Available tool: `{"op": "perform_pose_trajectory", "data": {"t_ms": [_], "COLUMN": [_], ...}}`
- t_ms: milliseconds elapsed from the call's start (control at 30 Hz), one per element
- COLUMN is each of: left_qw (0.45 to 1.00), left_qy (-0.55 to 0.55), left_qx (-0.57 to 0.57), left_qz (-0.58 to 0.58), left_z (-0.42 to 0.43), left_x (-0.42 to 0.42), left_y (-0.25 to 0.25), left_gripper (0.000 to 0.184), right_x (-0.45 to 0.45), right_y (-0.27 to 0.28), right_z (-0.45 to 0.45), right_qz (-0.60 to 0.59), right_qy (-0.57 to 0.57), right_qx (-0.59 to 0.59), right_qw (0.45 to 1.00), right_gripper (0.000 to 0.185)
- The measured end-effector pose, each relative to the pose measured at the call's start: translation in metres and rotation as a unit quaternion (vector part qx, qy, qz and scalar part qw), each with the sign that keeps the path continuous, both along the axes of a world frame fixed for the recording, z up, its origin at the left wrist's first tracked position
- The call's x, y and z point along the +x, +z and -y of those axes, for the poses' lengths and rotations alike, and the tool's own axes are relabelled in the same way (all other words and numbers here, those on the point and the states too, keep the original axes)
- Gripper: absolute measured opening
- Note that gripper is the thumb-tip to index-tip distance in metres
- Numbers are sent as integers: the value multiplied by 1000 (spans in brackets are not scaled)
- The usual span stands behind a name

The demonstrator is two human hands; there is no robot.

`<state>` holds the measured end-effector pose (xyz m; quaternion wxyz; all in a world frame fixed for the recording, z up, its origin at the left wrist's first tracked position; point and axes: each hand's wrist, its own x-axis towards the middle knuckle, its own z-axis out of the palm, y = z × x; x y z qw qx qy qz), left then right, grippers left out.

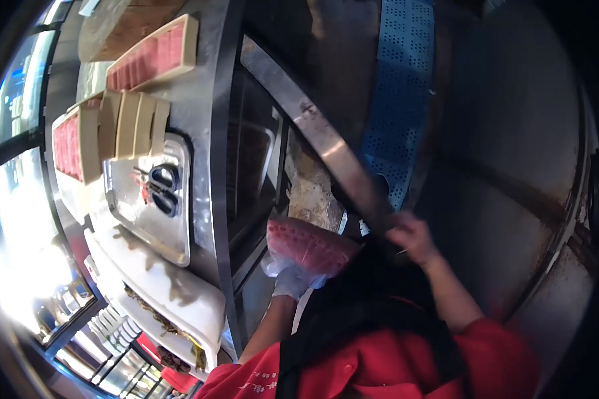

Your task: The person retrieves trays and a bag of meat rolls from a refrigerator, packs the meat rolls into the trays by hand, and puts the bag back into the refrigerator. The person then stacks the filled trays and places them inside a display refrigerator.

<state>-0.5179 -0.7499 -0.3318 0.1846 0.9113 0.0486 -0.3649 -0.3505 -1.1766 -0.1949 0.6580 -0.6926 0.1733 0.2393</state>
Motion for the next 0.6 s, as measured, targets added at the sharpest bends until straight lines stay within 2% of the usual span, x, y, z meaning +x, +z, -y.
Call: {"op": "perform_pose_trajectory", "data": {"t_ms": [33,67,100,133,167,200,267,333,367,400,433,467,500,533,567,600], "left_qw": [1000,971,884,883,728,522,534,541,854,991,990,946,856,724,724,726], "left_qy": [-3,197,386,385,576,727,714,699,424,62,63,218,358,480,541,543], "left_qx": [-2,-131,-251,-254,-355,-428,-444,-464,-300,-69,-65,-220,-365,-491,-413,-407], "left_qz": [-1,-44,-84,-85,-109,-123,-92,-55,25,101,106,94,78,58,112,115], "left_z": [10,32,57,80,101,112,120,119,111,106,106,108,109,112,127,126], "left_x": [21,56,96,138,175,200,232,255,265,275,287,301,316,332,344,350], "left_y": [1,19,37,50,66,67,40,10,-6,-21,-31,-35,-32,-26,-11,7], "left_gripper": [17,20,23,23,23,28,31,35,28,21,21,21,22,23,22,22], "right_x": [-1,-1,8,9,-3,-21,-47,9,35,51,79,108,130,152,166,174], "right_y": [-16,-32,-27,-32,-64,-105,-155,-135,-151,-184,-202,-218,-226,-229,-229,-225], "right_z": [36,62,85,106,113,106,83,-1,-26,-53,-71,-86,-97,-107,-115,-122], "right_qz": [64,-68,2,-11,-11,-13,-254,-300,-274,-170,-226,-279,-277,-221,-168,-172], "right_qy": [-53,-277,-346,-393,-488,-575,-408,-308,-208,-133,-171,-205,-203,-200,-195,-194], "right_qx": [14,210,275,209,122,34,32,104,140,155,273,386,391,437,481,485], "right_qw": [996,935,897,895,864,817,876,897,928,964,919,855,854,849,838,835], "right_gripper": [31,34,39,42,44,48,57,67,72,70,66,63,63,61,60,60]}}
